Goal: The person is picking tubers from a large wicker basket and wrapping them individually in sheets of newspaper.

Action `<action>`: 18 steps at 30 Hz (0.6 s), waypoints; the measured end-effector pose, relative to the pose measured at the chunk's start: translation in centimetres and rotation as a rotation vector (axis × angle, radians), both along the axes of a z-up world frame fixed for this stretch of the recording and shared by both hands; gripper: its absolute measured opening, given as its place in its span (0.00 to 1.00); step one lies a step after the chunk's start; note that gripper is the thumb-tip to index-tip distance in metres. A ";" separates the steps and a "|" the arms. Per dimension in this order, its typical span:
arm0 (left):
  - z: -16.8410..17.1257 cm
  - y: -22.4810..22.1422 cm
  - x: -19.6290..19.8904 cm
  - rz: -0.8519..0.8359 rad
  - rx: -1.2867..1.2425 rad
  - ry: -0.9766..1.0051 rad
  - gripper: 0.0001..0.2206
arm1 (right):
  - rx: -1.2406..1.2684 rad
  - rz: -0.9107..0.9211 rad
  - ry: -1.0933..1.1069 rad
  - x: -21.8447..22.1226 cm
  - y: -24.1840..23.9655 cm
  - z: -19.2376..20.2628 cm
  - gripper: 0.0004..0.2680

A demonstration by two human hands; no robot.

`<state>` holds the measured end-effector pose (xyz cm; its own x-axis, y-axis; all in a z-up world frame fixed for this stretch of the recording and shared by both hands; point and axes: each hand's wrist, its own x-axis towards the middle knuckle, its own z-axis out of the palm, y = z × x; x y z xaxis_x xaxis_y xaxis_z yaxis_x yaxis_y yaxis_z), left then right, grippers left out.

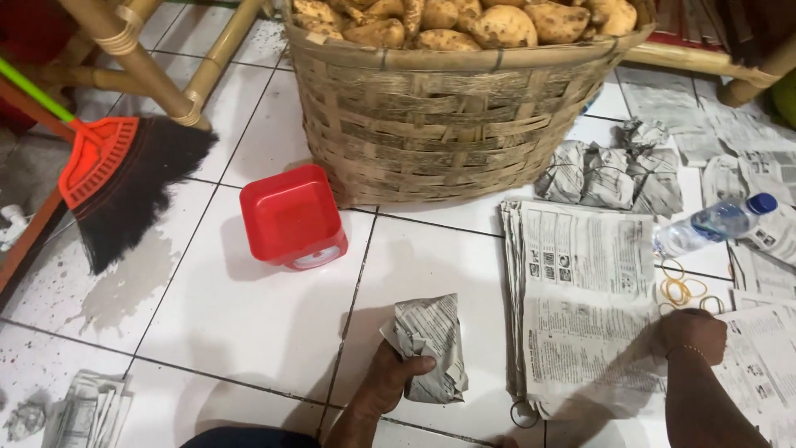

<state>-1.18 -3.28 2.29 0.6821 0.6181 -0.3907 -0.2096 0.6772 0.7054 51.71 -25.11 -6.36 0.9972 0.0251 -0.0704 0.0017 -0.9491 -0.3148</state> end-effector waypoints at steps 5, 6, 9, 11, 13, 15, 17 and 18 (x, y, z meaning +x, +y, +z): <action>-0.2 -0.2 0.2 -0.036 0.017 -0.010 0.33 | -0.221 0.064 0.205 2.1 -0.1 0.3 0.16; -0.3 -0.3 0.0 -0.035 0.019 -0.010 0.33 | -0.219 0.064 0.205 4.0 -1.1 -1.8 0.16; -0.4 -0.2 -0.1 -0.025 0.014 -0.039 0.34 | -0.081 -0.164 -0.201 7.4 -3.1 -4.7 0.22; 0.0 -0.3 -0.1 -0.027 0.005 -0.050 0.36 | 0.165 0.070 -0.336 6.0 -4.1 -2.3 0.08; -0.1 -0.4 -0.2 -0.029 0.013 -0.045 0.35 | 0.527 0.272 -0.334 2.9 -4.9 0.8 0.06; 0.3 -0.6 -0.2 -0.031 0.025 -0.044 0.34 | 0.893 0.479 -0.335 -1.8 -4.6 5.6 0.05; 1.1 -1.0 -0.5 -0.082 0.063 -0.106 0.36 | 1.049 0.386 0.011 -8.7 -3.6 11.7 0.05; 1.9 -1.3 -0.7 -0.084 0.065 -0.108 0.36 | 1.050 0.384 0.007 -11.2 -3.1 12.7 0.05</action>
<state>-1.85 -4.53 4.16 0.7687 0.5784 -0.2732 -0.2311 0.6494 0.7245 40.56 -28.25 6.36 0.9100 0.3818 0.1617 0.2332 -0.1489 -0.9610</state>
